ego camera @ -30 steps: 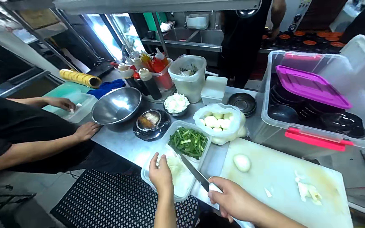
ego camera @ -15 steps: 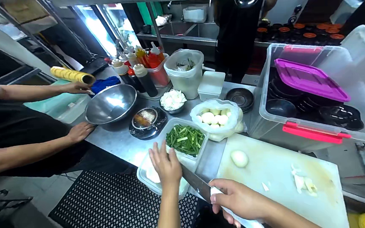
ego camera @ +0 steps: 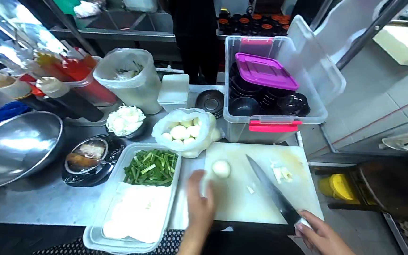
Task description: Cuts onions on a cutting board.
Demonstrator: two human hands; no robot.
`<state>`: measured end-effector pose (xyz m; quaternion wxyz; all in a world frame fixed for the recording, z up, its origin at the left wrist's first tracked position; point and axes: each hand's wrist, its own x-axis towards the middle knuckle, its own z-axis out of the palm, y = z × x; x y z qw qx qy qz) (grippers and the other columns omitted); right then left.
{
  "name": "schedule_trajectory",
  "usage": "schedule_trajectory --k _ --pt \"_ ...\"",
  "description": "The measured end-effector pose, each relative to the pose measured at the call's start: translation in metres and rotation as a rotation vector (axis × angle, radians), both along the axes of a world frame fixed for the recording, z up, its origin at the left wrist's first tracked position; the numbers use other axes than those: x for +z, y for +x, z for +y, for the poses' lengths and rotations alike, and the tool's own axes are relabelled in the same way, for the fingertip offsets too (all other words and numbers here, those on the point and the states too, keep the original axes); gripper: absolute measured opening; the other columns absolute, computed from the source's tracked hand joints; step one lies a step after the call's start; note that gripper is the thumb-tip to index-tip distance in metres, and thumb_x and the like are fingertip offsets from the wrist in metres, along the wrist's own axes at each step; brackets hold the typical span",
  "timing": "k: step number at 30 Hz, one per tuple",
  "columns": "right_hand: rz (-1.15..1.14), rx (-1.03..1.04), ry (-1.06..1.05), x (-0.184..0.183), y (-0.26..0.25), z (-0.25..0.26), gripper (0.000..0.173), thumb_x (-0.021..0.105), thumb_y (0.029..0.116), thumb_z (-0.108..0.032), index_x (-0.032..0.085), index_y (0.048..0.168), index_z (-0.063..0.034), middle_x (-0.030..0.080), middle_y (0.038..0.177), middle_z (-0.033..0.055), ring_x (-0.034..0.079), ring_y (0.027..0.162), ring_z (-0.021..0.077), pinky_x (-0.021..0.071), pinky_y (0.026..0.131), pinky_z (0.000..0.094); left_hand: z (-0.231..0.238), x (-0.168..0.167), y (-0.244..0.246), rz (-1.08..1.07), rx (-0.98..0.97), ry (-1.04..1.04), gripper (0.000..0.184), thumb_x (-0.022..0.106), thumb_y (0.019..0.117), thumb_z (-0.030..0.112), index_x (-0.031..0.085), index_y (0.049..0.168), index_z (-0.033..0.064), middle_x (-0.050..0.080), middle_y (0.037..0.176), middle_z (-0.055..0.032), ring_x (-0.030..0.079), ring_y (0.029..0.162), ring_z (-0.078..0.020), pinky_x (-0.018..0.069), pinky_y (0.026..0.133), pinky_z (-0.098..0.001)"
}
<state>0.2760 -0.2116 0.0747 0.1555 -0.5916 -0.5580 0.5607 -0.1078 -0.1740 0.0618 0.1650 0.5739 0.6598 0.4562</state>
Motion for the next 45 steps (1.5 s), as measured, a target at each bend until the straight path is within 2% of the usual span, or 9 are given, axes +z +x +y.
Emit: schedule_trajectory --k 4,8,13,17,29,33,39,42,45 --pt "0.107 -0.183 -0.175 -0.022 0.029 -0.048 0.031 0.049 0.1079 -0.022 0.056 0.131 -0.0031 0.07 0.086 0.0095 0.063 0.059 0.0176 0.0555 0.053 0.0365 0.018 -0.045 0.077 0.216 -0.38 -0.317 0.042 0.063 0.0992 0.027 0.063 0.139 0.014 0.061 0.139 -0.0133 0.058 0.13 -0.0272 0.0504 0.109 -0.0423" --pt "0.196 -0.219 -0.272 -0.034 0.033 -0.065 0.031 0.049 0.1081 -0.023 0.056 0.134 -0.0065 0.07 0.085 0.0064 0.062 0.058 0.0142 0.0542 0.052 0.0334 0.032 -0.048 0.102 0.202 -0.515 -0.525 0.05 0.064 0.0975 0.018 0.056 0.146 0.0132 0.057 0.142 -0.0162 0.055 0.133 -0.0288 0.0471 0.112 -0.0408" --pt "0.245 -0.14 -0.333 -0.053 0.028 -0.053 0.032 0.051 0.1074 -0.029 0.059 0.132 -0.0109 0.07 0.083 0.0084 0.062 0.057 0.0167 0.0532 0.051 0.0343 0.045 -0.055 0.107 0.27 -0.562 -0.479 0.041 0.062 0.0989 0.019 0.064 0.14 0.0142 0.064 0.131 -0.0126 0.061 0.124 -0.0243 0.0494 0.109 -0.0381" --pt "0.25 -0.03 -0.386 -0.058 0.02 -0.045 0.032 0.053 0.1062 -0.033 0.061 0.131 -0.0145 0.069 0.084 0.0062 0.061 0.057 0.0157 0.0537 0.052 0.0344 0.044 -0.063 0.108 0.305 -0.562 -0.356 0.03 0.061 0.1004 0.019 0.072 0.127 0.01 0.069 0.123 -0.0105 0.065 0.119 -0.0212 0.0515 0.107 -0.0363" --pt "0.287 0.07 -0.336 -0.041 0.01 -0.018 0.03 0.059 0.1033 -0.032 0.064 0.127 -0.0138 0.068 0.08 0.0052 0.062 0.056 0.0158 0.054 0.051 0.034 0.03 -0.067 0.093 0.196 -0.356 -0.193 0.021 0.064 0.0996 0.016 0.078 0.113 0.0102 0.072 0.111 -0.0064 0.069 0.106 -0.0137 0.0572 0.097 -0.0298" --pt "0.207 0.19 -0.241 0.003 -0.008 0.005 0.029 0.059 0.1038 -0.028 0.065 0.127 -0.0114 0.071 0.085 0.0067 0.066 0.062 0.0182 0.0567 0.054 0.0373 0.018 -0.032 0.072 0.159 -0.192 -0.001 0.018 0.067 0.0969 0.012 0.079 0.11 0.0088 0.072 0.11 -0.0073 0.069 0.106 -0.0131 0.0587 0.095 -0.0285" --pt "0.225 0.634 0.08 0.059 -0.091 0.051 0.029 0.06 0.1051 -0.029 0.067 0.128 -0.0133 0.072 0.084 0.0066 0.067 0.064 0.0184 0.0582 0.059 0.0414 -0.036 0.048 -0.028 0.25 0.129 0.237 0.018 0.073 0.0937 0.01 0.077 0.109 0.0042 0.072 0.109 -0.0099 0.072 0.098 -0.014 0.063 0.084 -0.0284" --pt "0.142 0.81 0.239 0.068 -0.136 0.068 0.034 0.057 0.1053 -0.038 0.066 0.129 -0.0155 0.071 0.082 0.0086 0.069 0.068 0.022 0.0579 0.064 0.0468 -0.069 0.055 -0.082 0.379 0.351 0.084 0.02 0.068 0.0967 0.017 0.077 0.111 0.0057 0.072 0.11 -0.0112 0.072 0.097 -0.0176 0.0631 0.08 -0.0317" --pt "0.018 0.867 0.31 0.07 -0.153 0.075 0.037 0.056 0.1052 -0.04 0.065 0.13 -0.0144 0.073 0.091 0.0128 0.072 0.082 0.0282 0.058 0.074 0.0517 -0.093 0.045 -0.127 0.376 0.486 -0.27 0.024 0.061 0.1008 0.015 0.075 0.116 0.0037 0.074 0.113 -0.0146 0.073 0.1 -0.0278 0.0606 0.087 -0.0481"
